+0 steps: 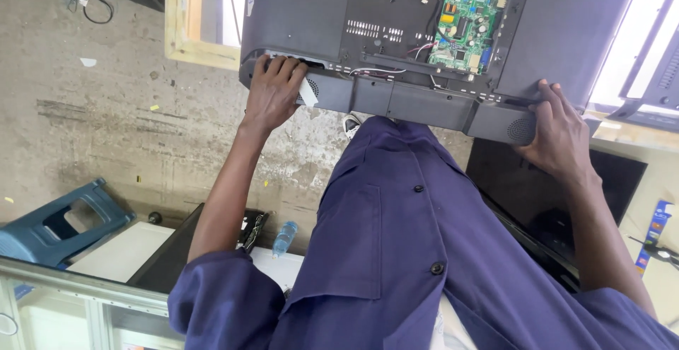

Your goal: Unscrewing and removing the back cover of a television to access internal components.

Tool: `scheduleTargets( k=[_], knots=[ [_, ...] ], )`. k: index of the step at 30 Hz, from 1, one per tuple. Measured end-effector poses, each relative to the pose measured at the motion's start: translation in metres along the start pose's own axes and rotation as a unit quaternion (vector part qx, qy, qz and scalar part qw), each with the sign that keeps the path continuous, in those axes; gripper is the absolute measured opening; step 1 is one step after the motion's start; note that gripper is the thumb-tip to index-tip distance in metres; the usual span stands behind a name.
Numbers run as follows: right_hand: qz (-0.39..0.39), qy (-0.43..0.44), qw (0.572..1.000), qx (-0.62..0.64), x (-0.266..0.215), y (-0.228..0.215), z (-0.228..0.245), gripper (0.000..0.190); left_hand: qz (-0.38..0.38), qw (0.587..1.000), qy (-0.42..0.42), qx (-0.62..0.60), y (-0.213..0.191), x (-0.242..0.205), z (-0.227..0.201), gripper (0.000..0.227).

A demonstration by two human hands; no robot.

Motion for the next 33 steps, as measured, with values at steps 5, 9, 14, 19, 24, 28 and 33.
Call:
scheduleTargets(
  k=[5,9,14,19,24,28,33],
  knots=[
    [-0.068,-0.04,0.997,0.019,-0.004,0.015,-0.007,0.071,0.001,1.0,0.009,-0.024,-0.003,0.004,-0.002,0.076],
    [-0.205,-0.053,0.977,0.006,-0.021,0.031,0.002,0.062,-0.073,0.997,-0.027,-0.026,0.001,-0.009,-0.015,0.049],
    [-0.295,-0.047,0.954,0.0,-0.032,0.061,0.018,0.039,-0.122,0.99,-0.063,-0.02,0.027,-0.029,-0.032,0.035],
    [-0.317,-0.024,0.948,-0.002,-0.036,0.093,0.028,0.038,-0.161,0.983,-0.088,-0.008,0.045,-0.037,-0.043,0.027],
    [-0.361,-0.018,0.932,-0.003,-0.035,0.078,0.039,0.035,-0.201,0.971,-0.125,-0.028,0.054,-0.04,-0.048,0.031],
    [-0.361,-0.031,0.932,-0.008,-0.033,0.088,0.033,0.033,-0.212,0.958,-0.183,-0.056,0.074,-0.044,-0.059,0.048],
    [-0.376,-0.04,0.926,0.006,-0.031,0.087,0.031,0.045,-0.274,0.883,-0.291,-0.244,0.07,-0.042,-0.071,0.089]
  ],
)
Point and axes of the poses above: each hand's wrist, its own x-axis towards the middle knuckle, its own y-axis out of the palm, z = x × y, the point moved 3 cm from there along x, towards the middle knuckle, and after that the axes turned 13 degrees about z, right-handed, at the moved point
